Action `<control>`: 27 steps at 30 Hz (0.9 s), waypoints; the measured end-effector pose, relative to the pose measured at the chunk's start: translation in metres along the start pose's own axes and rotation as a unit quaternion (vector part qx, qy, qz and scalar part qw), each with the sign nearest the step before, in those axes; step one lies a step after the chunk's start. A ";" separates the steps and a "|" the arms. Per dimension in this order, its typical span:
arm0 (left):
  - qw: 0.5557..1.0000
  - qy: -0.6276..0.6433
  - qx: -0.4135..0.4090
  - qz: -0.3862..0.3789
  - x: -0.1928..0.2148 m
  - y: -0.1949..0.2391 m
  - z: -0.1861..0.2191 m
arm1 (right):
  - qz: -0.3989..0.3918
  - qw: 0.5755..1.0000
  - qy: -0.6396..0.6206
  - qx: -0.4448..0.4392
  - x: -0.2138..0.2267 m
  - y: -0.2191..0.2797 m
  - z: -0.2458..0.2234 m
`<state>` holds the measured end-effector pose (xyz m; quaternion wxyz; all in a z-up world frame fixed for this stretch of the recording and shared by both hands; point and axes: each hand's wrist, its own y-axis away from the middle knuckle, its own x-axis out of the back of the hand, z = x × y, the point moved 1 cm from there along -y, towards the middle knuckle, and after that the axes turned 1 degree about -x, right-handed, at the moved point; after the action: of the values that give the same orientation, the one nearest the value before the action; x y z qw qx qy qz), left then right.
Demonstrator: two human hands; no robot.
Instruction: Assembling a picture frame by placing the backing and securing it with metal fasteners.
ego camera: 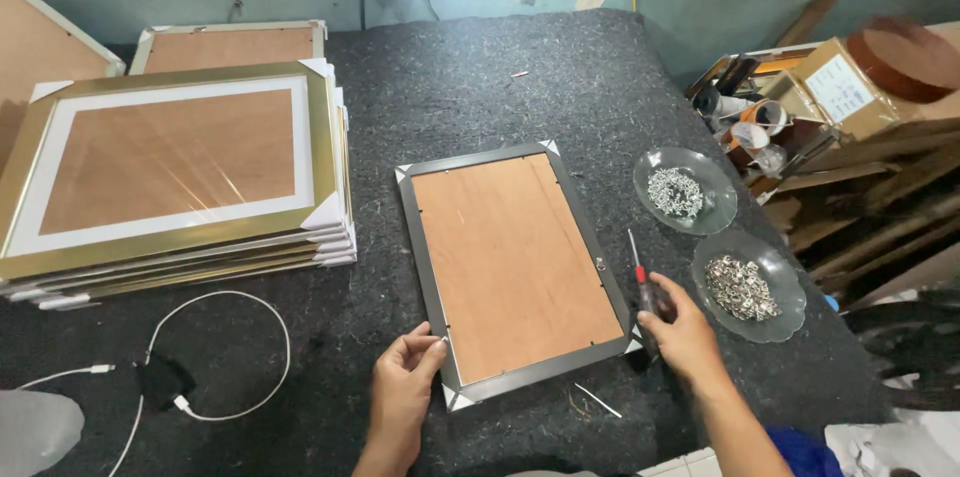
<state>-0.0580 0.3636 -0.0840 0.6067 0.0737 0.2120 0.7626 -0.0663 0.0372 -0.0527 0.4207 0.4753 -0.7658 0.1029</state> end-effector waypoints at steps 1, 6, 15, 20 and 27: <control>1.000 -0.002 0.002 -0.006 -0.003 -0.003 -0.001 | -0.008 0.990 -0.134 -0.038 -0.001 0.002 -0.002; 0.997 -0.028 0.005 -0.077 -0.027 -0.006 0.007 | -0.033 0.960 -0.266 -0.080 0.003 0.022 -0.038; 0.994 0.023 -0.070 -0.084 -0.039 -0.066 -0.004 | -0.120 0.946 -0.284 -0.099 -0.017 0.037 -0.052; 0.995 0.075 -0.005 -0.069 -0.034 -0.063 0.014 | -0.198 0.942 -0.270 -0.040 -0.041 0.061 -0.064; 0.994 0.014 0.011 -0.111 -0.032 -0.065 0.010 | -0.318 0.930 -0.182 -0.026 -0.050 0.104 -0.103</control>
<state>0.0123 0.3466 -0.0970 0.6841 0.0462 0.2357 0.6887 -0.0847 0.1813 0.0001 0.2972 0.6929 -0.6408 -0.1447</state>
